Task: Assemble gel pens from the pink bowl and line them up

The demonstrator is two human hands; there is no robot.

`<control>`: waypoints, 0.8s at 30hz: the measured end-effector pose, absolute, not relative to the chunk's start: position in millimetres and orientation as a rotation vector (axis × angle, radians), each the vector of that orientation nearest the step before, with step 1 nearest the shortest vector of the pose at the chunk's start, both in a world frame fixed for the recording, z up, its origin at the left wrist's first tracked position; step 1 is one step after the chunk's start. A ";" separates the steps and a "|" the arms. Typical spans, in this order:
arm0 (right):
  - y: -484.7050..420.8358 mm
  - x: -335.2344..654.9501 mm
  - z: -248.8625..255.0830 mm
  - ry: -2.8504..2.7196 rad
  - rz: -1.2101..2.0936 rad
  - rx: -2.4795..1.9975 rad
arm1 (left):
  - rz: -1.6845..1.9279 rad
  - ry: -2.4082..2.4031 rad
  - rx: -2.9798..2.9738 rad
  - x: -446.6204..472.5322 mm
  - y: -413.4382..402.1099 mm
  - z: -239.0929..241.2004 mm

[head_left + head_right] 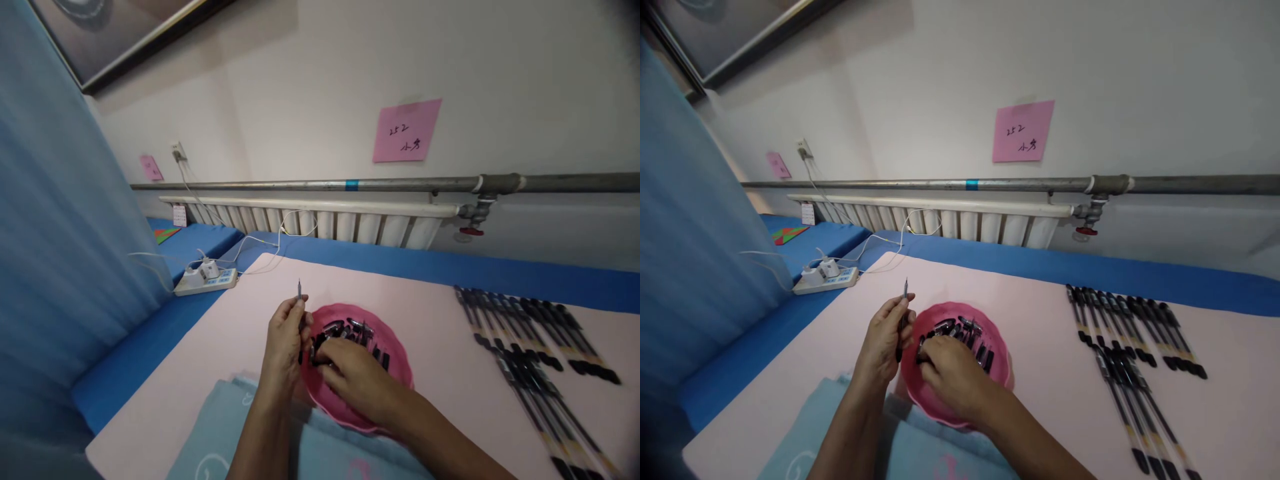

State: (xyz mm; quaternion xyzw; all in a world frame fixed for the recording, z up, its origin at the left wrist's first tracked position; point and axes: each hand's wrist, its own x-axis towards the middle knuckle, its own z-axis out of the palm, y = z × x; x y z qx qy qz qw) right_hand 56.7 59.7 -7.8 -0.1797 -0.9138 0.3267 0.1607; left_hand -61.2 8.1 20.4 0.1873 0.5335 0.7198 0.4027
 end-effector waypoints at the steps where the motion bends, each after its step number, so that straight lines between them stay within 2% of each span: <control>1: 63.6 58.7 -4.0 -2.465 1.070 -0.556 | 1.800 1.352 0.487 -61.2 7.7 20.8; 6: 89.3 70.6 12.8 -1.579 1.426 -0.804 | 1.592 1.343 0.651 -52.9 6.4 20.4; 10: 99.1 74.4 18.1 -1.174 1.590 -0.771 | 1.406 1.317 0.710 -41.8 7.1 18.7; 24: 95.4 71.8 13.3 -1.210 1.632 -0.721 | 1.369 1.327 0.738 -35.0 7.9 21.1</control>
